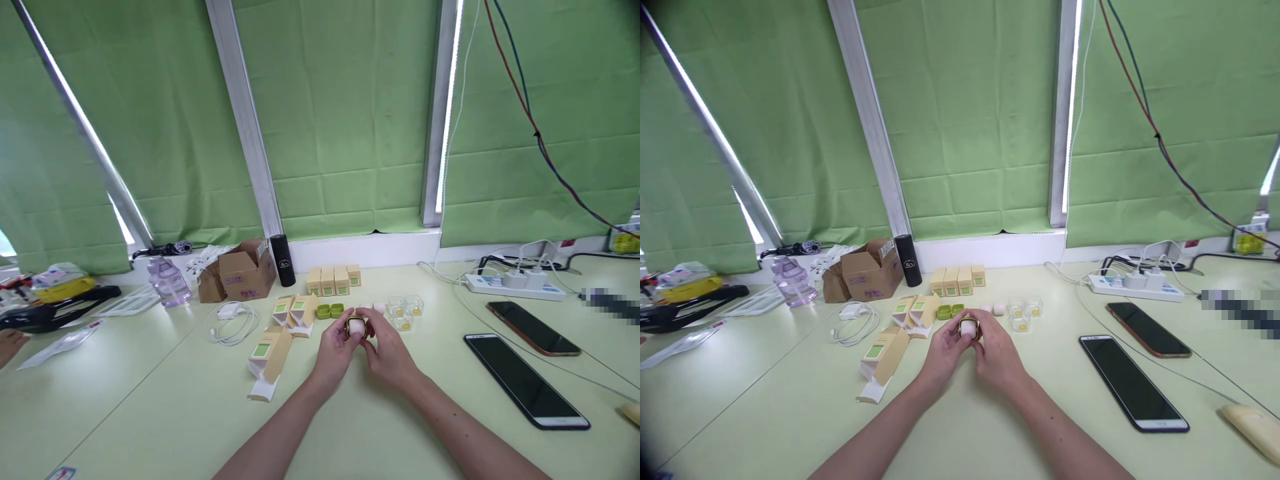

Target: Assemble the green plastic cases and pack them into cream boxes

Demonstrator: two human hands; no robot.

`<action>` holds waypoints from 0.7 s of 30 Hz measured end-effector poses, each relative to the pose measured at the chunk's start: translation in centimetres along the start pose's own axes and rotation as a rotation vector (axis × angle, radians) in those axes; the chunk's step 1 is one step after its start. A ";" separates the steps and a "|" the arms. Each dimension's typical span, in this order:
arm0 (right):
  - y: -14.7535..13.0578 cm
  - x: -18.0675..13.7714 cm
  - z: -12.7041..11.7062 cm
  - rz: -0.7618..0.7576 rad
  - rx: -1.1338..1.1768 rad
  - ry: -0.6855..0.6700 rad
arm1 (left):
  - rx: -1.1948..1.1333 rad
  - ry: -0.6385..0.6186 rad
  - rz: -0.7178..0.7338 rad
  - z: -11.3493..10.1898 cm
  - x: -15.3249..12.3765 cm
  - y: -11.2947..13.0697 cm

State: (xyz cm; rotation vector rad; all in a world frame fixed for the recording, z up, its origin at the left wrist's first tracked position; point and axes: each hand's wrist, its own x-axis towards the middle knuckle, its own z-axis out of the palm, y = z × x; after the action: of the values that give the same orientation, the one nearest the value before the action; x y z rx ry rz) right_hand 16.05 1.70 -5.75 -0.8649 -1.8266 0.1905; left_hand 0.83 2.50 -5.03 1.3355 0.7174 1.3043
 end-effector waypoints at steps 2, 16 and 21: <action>0.2 0.0 0.1 0.007 -0.001 0.015 | -0.005 -0.013 0.005 -0.1 -0.1 0.1; 0.3 0.8 -0.2 0.347 0.348 0.136 | 0.244 0.120 0.108 -1.7 0.3 1.2; 0.5 1.0 -0.2 0.458 0.536 0.157 | 0.461 0.119 0.219 -1.8 0.3 0.9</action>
State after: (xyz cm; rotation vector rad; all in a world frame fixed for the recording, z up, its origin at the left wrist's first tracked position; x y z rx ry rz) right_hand 16.28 2.65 -5.21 -0.8654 -1.3117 0.8376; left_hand -1.05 3.04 -4.45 1.7533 1.0207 1.4554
